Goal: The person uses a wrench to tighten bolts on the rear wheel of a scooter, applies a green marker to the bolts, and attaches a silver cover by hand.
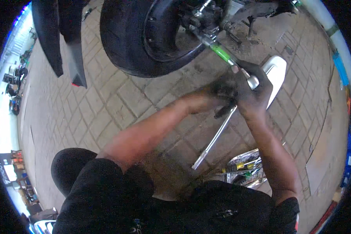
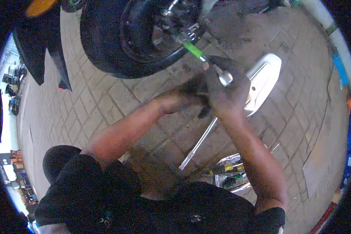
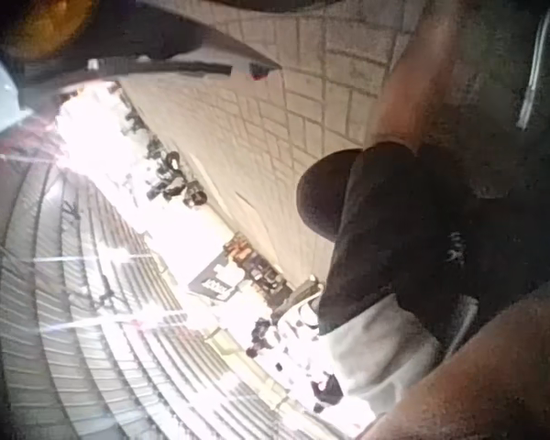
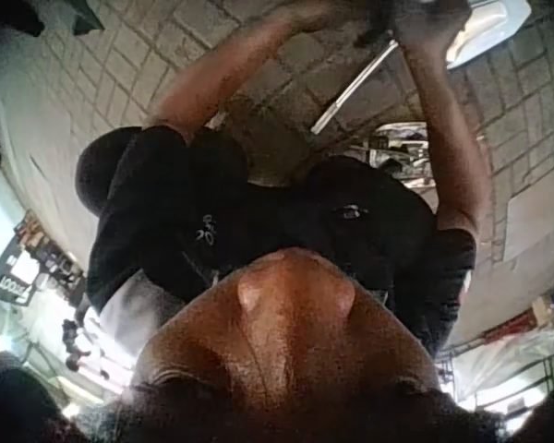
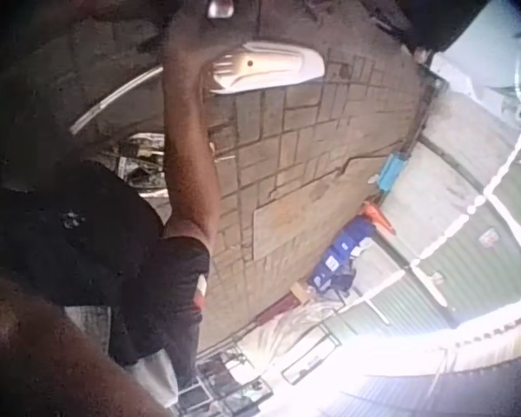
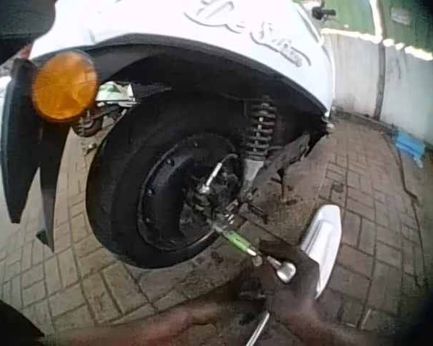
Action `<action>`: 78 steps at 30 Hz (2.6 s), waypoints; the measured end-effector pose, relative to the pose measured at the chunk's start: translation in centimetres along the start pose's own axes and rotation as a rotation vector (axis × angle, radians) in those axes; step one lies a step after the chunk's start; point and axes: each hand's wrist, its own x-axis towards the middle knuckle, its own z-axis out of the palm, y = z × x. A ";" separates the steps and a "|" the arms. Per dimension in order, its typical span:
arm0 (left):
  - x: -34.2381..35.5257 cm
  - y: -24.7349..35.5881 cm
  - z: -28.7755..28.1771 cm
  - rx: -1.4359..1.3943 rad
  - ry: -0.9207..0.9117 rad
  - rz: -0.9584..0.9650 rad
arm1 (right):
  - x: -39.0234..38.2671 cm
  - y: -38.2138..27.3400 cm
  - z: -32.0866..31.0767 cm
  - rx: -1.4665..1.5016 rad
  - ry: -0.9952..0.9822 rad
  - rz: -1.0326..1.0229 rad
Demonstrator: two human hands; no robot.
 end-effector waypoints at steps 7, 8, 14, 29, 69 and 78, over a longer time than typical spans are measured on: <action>6.3 2.7 0.1 -0.826 0.341 -0.077 | 2.6 2.3 -2.1 0.061 0.098 -0.034; 6.8 3.5 0.0 -0.678 0.444 -0.021 | 3.2 2.2 -1.7 0.071 0.103 -0.025; 9.0 5.1 -1.6 -0.605 0.498 0.038 | 6.9 3.4 -0.4 0.182 0.179 -0.087; 9.9 4.9 -2.3 -0.929 0.455 -0.010 | 8.0 4.8 -2.9 -0.569 0.040 -0.658; -1.7 -0.5 1.0 1.056 -0.195 -0.021 | 7.9 -0.1 -0.6 0.463 0.061 0.446; 7.0 -3.1 2.5 0.575 -0.051 -0.098 | 8.4 0.1 -2.4 -0.179 0.146 -0.209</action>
